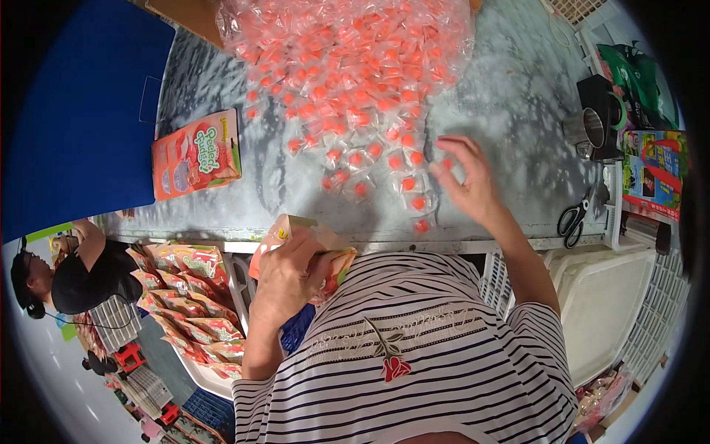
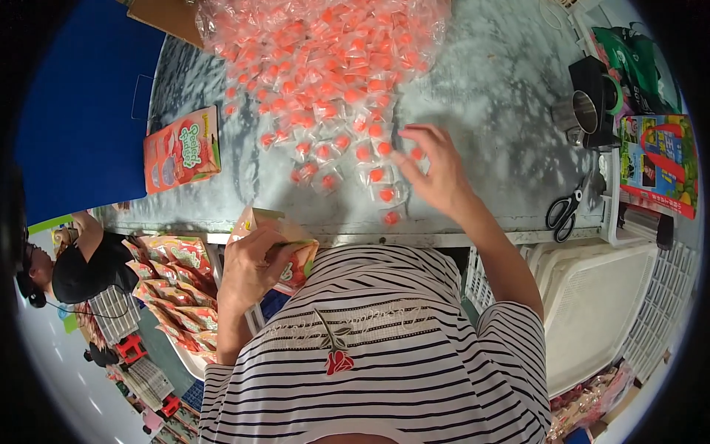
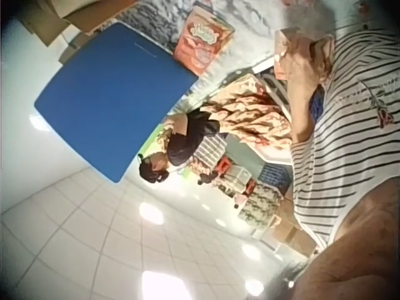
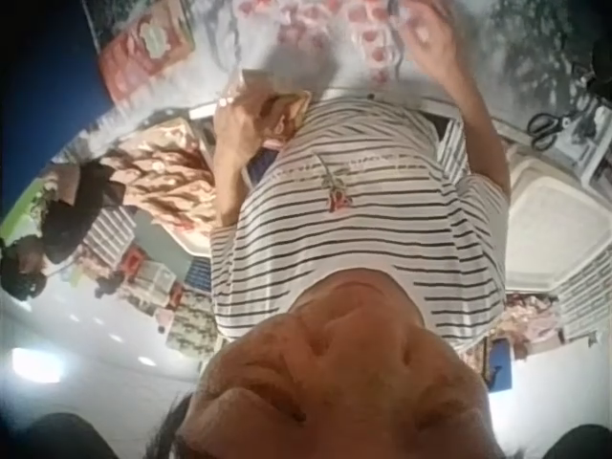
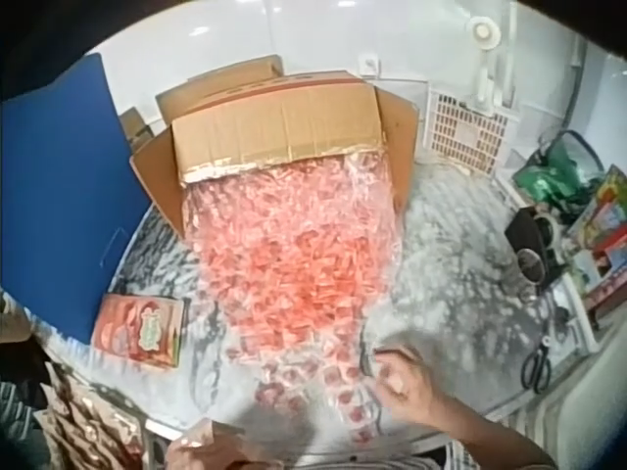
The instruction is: Packing individual candies into small pouches at a workspace.
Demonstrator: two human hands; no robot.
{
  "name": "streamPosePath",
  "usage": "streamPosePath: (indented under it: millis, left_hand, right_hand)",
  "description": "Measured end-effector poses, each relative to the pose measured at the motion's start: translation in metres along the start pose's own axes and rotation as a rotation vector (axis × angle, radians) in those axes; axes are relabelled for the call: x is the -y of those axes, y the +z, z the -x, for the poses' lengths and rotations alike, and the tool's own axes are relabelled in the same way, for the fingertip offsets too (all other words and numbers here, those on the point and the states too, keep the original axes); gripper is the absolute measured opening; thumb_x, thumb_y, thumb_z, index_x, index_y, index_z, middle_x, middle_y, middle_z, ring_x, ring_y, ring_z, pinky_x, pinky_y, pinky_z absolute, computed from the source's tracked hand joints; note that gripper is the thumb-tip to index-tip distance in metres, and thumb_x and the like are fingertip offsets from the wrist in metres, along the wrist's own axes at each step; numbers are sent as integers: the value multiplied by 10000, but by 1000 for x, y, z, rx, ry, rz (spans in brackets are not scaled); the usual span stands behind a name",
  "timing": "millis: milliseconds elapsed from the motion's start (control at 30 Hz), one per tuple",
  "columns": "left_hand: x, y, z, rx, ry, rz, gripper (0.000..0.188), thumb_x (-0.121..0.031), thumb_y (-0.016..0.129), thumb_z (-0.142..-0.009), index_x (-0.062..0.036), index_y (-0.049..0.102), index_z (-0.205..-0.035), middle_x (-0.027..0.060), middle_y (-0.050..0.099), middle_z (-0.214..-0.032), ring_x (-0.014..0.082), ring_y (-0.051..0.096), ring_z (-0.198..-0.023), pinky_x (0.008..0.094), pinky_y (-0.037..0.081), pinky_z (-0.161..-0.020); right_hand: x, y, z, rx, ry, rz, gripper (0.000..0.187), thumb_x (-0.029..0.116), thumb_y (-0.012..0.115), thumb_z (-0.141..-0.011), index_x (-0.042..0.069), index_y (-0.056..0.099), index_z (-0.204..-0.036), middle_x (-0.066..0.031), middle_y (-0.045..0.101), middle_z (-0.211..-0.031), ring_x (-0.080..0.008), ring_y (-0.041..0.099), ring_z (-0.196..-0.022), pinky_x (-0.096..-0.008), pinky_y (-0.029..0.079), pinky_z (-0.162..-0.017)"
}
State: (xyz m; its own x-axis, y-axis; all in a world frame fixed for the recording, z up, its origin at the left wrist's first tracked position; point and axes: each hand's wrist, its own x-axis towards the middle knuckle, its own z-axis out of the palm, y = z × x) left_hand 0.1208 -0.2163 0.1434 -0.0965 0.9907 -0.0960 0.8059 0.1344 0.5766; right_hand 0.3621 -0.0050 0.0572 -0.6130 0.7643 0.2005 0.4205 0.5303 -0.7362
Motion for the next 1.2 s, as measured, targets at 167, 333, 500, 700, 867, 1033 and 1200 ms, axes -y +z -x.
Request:
streamPosePath:
  millis: [167,333,500,700,867,1033,1200]
  left_hand:
    - [1,4,-3,10,6,-22,96,-90,694,-755,-52,633,-819,91,605,-803,298,614,-686,383,477,-602]
    - [-3,5,-9,-6,49,-9,102,-93,693,-758,-50,631,-827,98,609,-803,310,616,-695,393,481,-610]
    - [-1,5,-9,-18,54,1,104,-93,689,-759,-51,630,-834,101,611,-803,312,616,-697,395,482,-611]
    - [-2,5,-8,40,-1,-21,140,-83,713,-740,-68,670,-872,75,636,-811,273,624,-719,356,476,-647]
    - [-8,7,-12,42,5,-27,137,-90,716,-743,-68,664,-868,77,623,-781,270,612,-677,359,468,-622]
    - [-3,9,-7,7,37,-8,106,-130,682,-768,-68,624,-832,90,609,-797,302,619,-686,394,486,-606]
    - [0,13,-10,10,40,-13,96,-133,678,-779,-71,627,-831,88,611,-798,301,622,-691,396,492,-602]
  right_hand:
    - [20,18,33,101,-28,98,719,336,832,-667,43,512,-1240,-167,419,-1328,-380,361,-1273,-478,327,-1062]
    - [12,33,55,104,-179,233,543,329,822,-683,75,581,-1097,-172,404,-1357,-417,275,-1337,-561,220,-1109]
    - [-6,27,58,49,-232,289,334,242,776,-741,72,617,-980,-157,470,-1312,-406,336,-1310,-571,215,-1110]
    - [0,19,43,-13,-228,237,359,202,767,-738,26,617,-1012,-150,496,-1295,-382,361,-1303,-528,249,-1109]
    - [28,56,16,92,-295,276,461,192,712,-790,-1,564,-1182,-141,481,-1335,-328,349,-1336,-513,232,-1129]
    - [18,72,31,167,-360,352,483,144,679,-798,-41,536,-1221,-151,463,-1363,-296,350,-1350,-512,199,-1150]
    - [8,44,53,169,-354,316,515,184,707,-786,-11,540,-1232,-156,465,-1348,-329,381,-1312,-523,210,-1138]
